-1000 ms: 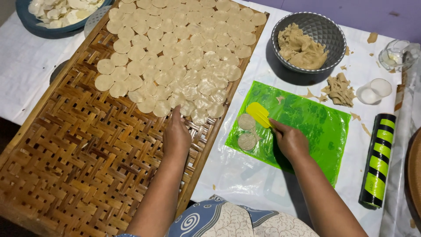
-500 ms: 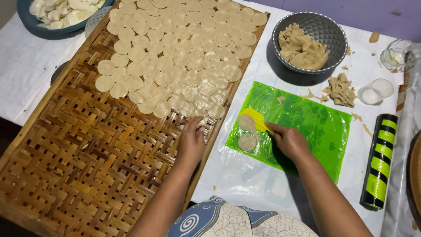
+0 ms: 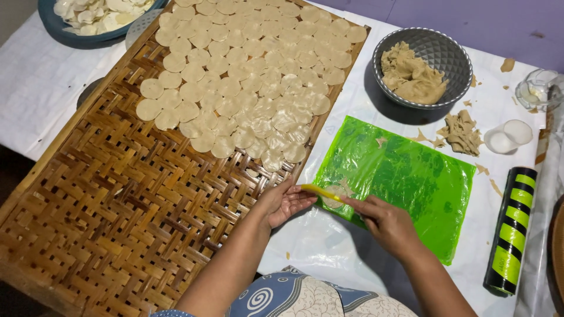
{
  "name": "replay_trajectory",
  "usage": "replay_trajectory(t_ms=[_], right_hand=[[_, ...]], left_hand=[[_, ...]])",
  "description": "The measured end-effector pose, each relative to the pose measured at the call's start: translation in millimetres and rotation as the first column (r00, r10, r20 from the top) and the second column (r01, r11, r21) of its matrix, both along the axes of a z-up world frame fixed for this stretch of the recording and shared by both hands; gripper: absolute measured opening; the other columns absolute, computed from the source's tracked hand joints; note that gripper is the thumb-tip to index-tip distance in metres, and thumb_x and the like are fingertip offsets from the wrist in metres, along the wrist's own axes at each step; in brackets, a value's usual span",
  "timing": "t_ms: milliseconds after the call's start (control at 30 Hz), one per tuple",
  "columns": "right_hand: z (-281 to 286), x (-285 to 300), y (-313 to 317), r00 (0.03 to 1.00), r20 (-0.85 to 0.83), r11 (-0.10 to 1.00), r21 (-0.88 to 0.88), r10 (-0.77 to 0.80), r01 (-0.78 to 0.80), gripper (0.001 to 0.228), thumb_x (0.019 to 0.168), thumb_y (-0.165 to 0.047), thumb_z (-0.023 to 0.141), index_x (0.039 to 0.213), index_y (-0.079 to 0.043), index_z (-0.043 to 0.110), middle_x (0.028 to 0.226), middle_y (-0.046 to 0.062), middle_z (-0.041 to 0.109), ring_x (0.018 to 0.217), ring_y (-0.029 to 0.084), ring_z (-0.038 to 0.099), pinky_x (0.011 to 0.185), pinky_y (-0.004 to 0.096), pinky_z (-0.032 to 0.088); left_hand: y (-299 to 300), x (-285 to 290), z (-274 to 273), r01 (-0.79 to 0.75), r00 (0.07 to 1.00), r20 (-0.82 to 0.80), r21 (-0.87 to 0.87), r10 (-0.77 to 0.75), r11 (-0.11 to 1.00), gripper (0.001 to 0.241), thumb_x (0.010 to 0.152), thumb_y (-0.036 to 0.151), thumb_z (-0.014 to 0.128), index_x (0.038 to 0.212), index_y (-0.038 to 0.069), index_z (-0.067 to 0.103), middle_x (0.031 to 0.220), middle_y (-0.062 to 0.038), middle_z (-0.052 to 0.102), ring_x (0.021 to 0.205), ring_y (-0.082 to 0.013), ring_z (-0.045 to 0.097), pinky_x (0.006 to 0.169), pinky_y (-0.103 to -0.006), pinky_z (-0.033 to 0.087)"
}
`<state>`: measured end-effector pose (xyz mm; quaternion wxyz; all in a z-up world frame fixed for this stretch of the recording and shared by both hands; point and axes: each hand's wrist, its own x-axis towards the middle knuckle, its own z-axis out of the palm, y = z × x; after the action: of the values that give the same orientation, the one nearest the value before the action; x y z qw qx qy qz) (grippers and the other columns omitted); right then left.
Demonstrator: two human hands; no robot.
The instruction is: Arranging thin dough circles on a drying mat and spreading new dough using a spatula and roller.
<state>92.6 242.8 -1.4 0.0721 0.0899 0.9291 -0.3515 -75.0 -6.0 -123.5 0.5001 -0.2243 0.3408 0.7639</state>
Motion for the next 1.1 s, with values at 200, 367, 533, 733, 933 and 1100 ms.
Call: replay_trajectory(t_ms=[200,367,533,733,933,1100], right_hand=[[-29.9,16.1,-11.2,0.929,-0.216,0.850,0.502,0.301,-0.159,0.056,0.089,-0.017,0.066,0.127,-0.059,0.065,0.082,-0.007,0.063,0.066,0.012,0.053,0.065,0.030,0.047],[-14.6,20.7,-31.2,0.874,-0.367,0.867,0.486,0.320,-0.113,0.049,0.088,-0.017,0.064,0.128,-0.045,0.070,0.080,-0.004,0.057,0.067,0.014,0.051,0.066,0.033,0.042],[-22.5,22.8,-49.7,0.825,-0.469,0.888,0.451,0.316,-0.084,0.050,0.087,-0.016,0.066,0.129,-0.043,0.069,0.095,-0.001,0.064,0.079,0.014,0.059,0.071,0.033,0.046],[-15.4,27.3,-62.5,0.839,-0.494,0.953,0.289,0.229,-0.090,0.056,0.082,-0.009,0.065,0.129,-0.039,0.070,0.095,-0.001,0.063,0.074,0.015,0.054,0.070,0.032,0.045],[-37.7,35.5,-50.0,0.913,-0.399,0.958,0.283,0.086,0.034,0.058,0.081,-0.008,0.069,0.127,-0.045,0.071,0.099,0.001,0.068,0.069,0.015,0.056,0.060,0.031,0.050],[-34.1,35.2,-52.3,0.916,-0.398,0.964,0.256,0.043,0.066,0.057,0.081,-0.006,0.069,0.127,-0.041,0.072,0.096,0.000,0.067,0.065,0.014,0.055,0.058,0.031,0.049]], left_hand=[[-11.7,13.5,36.9,0.030,0.996,-0.080,-0.108,-0.039,0.994,0.028,0.091,0.006,0.073,0.110,-0.012,0.064,0.087,-0.020,0.072,0.062,-0.0176,0.070,0.053,-0.0183,0.060],[-20.7,11.5,42.4,-0.015,0.986,-0.164,-0.101,-0.002,0.995,0.030,0.092,0.005,0.072,0.114,-0.013,0.064,0.089,-0.019,0.071,0.062,-0.0163,0.069,0.051,-0.0166,0.059],[-37.8,7.0,39.1,-0.108,0.978,-0.184,-0.034,0.100,0.994,0.019,0.093,0.002,0.070,0.109,-0.009,0.068,0.082,-0.013,0.070,0.056,-0.0093,0.063,0.045,-0.0129,0.052],[-60.1,-0.5,112.4,-0.270,0.930,-0.336,-0.342,0.151,0.900,0.036,0.092,0.005,0.067,0.126,-0.009,0.066,0.109,-0.025,0.070,0.090,-0.0287,0.072,0.076,-0.0280,0.063],[-82.1,-23.0,156.8,-0.410,0.826,-0.560,-0.669,-0.058,0.619,0.023,0.099,0.010,0.059,0.119,0.005,0.069,0.144,-0.009,0.063,0.104,-0.0242,0.074,0.090,-0.0277,0.064],[-64.9,-38.3,157.1,-0.295,0.713,-0.556,-0.790,-0.426,0.538,0.019,0.096,0.014,0.070,0.114,0.013,0.076,0.115,-0.010,0.078,0.095,-0.0216,0.078,0.083,-0.0249,0.068]])
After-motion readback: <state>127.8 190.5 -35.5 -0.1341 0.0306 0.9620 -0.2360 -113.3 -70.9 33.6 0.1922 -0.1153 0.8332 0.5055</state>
